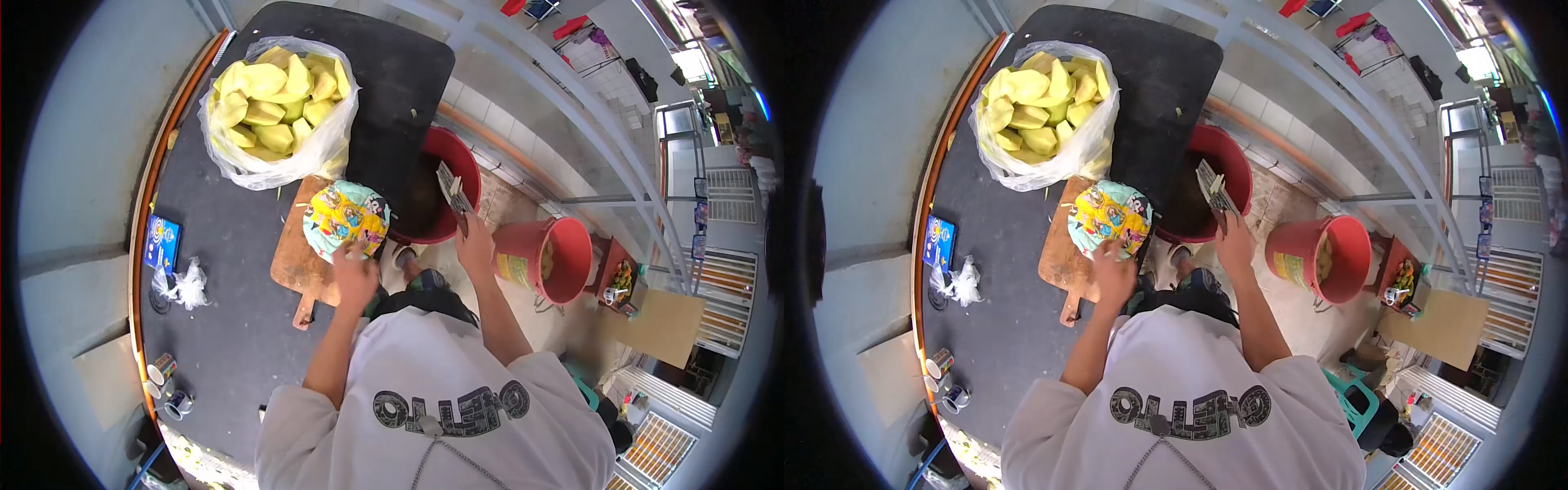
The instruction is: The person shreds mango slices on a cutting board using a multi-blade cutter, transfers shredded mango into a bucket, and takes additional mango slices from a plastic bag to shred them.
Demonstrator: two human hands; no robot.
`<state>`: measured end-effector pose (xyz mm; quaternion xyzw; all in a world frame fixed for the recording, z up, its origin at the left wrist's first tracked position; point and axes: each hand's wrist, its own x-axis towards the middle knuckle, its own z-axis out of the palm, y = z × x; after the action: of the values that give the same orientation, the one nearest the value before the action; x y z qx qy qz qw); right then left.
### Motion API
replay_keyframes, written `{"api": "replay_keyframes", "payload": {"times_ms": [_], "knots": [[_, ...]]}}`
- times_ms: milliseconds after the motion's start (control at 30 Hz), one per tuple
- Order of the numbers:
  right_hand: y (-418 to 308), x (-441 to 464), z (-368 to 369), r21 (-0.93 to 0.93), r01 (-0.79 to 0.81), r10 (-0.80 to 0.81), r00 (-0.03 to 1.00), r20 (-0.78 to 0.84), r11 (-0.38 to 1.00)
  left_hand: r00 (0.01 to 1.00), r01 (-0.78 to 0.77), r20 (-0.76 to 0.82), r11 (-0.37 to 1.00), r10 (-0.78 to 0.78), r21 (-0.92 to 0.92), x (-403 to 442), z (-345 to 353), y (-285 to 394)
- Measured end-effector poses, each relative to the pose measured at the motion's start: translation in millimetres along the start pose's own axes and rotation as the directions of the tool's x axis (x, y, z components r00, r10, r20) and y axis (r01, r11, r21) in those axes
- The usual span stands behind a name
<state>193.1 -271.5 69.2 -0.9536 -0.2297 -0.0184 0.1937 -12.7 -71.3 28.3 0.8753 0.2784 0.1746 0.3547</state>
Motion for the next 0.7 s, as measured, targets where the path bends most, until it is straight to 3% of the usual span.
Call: {"api": "replay_keyframes", "payload": {"times_ms": [133,167,233,433,567,633,700], "knots": [[-6.2,-6.9,-13.5,-0.040,0.008,-0.005,0.998,0.065,0.999,0.898,-0.359,0.251,0.931,0.362,-0.062,50.0,21.8,78.2],[-6.6,-8.6,-19.1,-0.033,0.015,-0.012,0.998,0.069,0.999,0.894,-0.363,0.254,0.929,0.368,-0.069,62.3,32.2,84.7],[-1.0,-11.8,-24.7,-0.044,0.013,-0.010,0.998,0.064,0.999,0.804,-0.536,0.349,0.841,0.482,0.073,88.1,50.1,94.1],[16.8,-16.6,-40.6,-0.106,0.015,-0.010,0.999,0.052,0.994,0.633,-0.746,0.435,0.655,0.641,0.119,136.9,86.9,91.0],[31.3,-26.4,-41.2,-0.202,0.025,0.003,0.991,0.135,0.979,0.644,-0.709,0.542,0.687,0.540,0.159,166.6,106.3,90.7],[35.6,-31.5,-40.3,-0.186,0.043,-0.025,0.995,0.097,0.982,0.683,-0.682,0.551,0.689,0.480,0.244,177.0,119.5,83.1],[39.1,-34.5,-39.6,-0.165,0.077,-0.067,0.996,0.062,0.983,0.820,-0.512,0.490,0.760,0.295,0.400,183.1,123.7,76.3]]}}
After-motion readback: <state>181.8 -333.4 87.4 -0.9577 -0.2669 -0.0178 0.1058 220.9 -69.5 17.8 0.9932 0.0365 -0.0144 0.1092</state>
